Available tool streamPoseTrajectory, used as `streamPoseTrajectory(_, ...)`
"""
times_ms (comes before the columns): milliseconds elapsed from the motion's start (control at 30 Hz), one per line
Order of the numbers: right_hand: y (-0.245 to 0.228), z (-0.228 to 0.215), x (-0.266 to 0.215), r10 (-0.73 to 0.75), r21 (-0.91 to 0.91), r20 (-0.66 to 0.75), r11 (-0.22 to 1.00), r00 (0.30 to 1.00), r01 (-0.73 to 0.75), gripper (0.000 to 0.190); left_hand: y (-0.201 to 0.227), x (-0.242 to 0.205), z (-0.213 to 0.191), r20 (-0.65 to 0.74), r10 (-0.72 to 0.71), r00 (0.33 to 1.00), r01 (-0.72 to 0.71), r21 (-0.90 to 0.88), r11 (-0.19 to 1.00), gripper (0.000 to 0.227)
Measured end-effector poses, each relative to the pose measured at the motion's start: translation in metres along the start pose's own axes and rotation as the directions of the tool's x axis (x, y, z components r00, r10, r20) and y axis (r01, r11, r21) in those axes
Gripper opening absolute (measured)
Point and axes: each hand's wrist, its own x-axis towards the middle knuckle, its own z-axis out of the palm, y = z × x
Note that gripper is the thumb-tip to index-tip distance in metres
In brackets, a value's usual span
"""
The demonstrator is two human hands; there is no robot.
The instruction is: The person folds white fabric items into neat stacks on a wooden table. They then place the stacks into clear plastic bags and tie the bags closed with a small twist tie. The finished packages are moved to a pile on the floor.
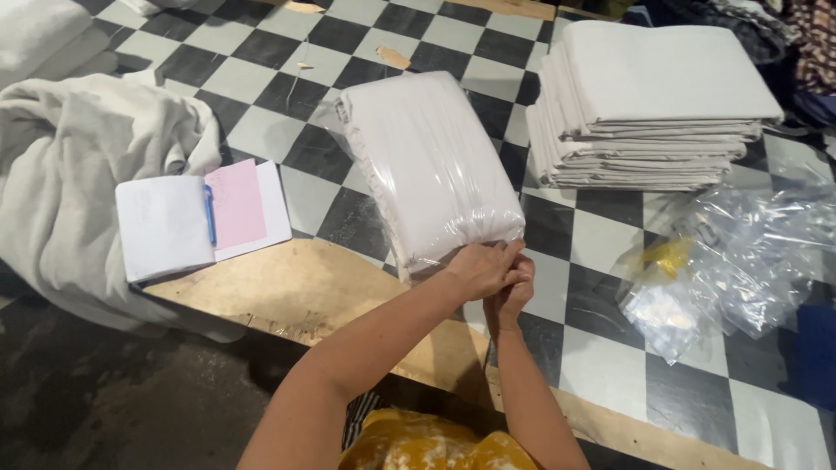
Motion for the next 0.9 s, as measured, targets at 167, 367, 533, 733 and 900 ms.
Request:
streamPoseTrajectory(167, 0.004, -0.005, -0.002, -0.07, 0.134, 0.057, 0.989, 0.996, 0.062, 0.024, 0.0, -0.002, 0.0, 0.017, 0.004, 1.0, -0.004, 0.008, 1.0, 0.069)
streamPoseTrajectory(367, 0.039, -0.022, -0.013, 0.037, 0.405, 0.218, 0.906, 0.975, -0.124, 0.018, -0.006, -0.002, 0.004, 0.01, 0.052, 0.999, -0.053, 0.022, 0.998, 0.066)
streamPoseTrajectory(533, 0.049, -0.007, 0.002, 0.357, 0.772, 0.486, 0.253, 0.798, -0.583, 0.025, -0.008, -0.006, 0.007, -0.031, 0.04, 0.999, -0.04, -0.003, 0.999, 0.062)
streamPoseTrajectory(733, 0.032, -0.009, -0.004, 0.393, 0.742, 0.448, 0.337, 0.803, -0.579, 0.026, -0.011, -0.011, 0.011, -0.105, 0.085, 0.991, -0.077, 0.079, 0.994, 0.067)
streamPoseTrajectory(900, 0.041, -0.02, -0.005, 0.483, 0.693, 0.506, 0.267, 0.715, -0.67, 0.018, -0.014, -0.012, 0.016, -0.176, 0.163, 0.971, -0.142, 0.126, 0.982, 0.066)
